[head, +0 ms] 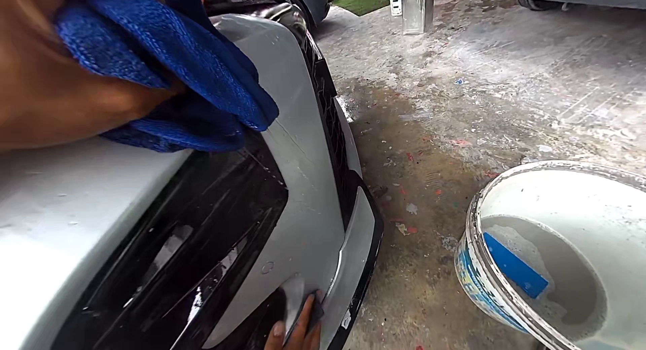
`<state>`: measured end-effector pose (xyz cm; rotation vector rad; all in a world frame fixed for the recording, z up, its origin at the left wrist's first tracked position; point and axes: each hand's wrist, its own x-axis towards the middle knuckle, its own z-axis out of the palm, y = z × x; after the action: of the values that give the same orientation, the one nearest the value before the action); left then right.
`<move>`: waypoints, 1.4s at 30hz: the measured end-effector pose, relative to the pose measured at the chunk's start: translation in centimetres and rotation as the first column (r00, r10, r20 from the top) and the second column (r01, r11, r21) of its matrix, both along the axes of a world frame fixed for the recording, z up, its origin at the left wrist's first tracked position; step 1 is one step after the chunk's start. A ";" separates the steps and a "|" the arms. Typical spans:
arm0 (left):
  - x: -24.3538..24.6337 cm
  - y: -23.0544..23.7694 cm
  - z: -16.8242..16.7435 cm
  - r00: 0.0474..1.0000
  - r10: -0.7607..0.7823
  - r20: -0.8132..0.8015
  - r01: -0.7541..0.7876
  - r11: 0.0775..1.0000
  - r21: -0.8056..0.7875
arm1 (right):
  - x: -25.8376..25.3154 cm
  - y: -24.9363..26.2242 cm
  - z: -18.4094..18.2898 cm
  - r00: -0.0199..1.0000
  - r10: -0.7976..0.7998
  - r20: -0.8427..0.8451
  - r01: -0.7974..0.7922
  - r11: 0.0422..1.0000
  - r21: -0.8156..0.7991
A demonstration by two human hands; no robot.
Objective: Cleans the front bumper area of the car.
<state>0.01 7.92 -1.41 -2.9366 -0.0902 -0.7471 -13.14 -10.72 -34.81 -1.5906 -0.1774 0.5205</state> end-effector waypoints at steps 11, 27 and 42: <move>-0.2 3.6 0.7 0.998 -0.043 0.055 0.030 0.975 0.218 | 5.3 1.7 2.4 0.971 -0.132 -0.198 0.135 0.991 -0.001; -0.8 1.4 1.0 0.999 0.000 0.039 -0.014 0.934 0.357 | 5.0 1.7 0.9 0.993 -0.114 -0.031 0.115 0.992 0.054; -0.7 1.8 0.9 0.997 0.080 0.017 -0.081 0.939 0.336 | 10.4 6.2 1.1 0.972 -0.143 0.188 0.134 0.989 0.059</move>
<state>-0.70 9.72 -0.52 -2.5907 -0.0742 -0.6790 -2.71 -4.49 -33.75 -1.5947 -0.2201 0.2525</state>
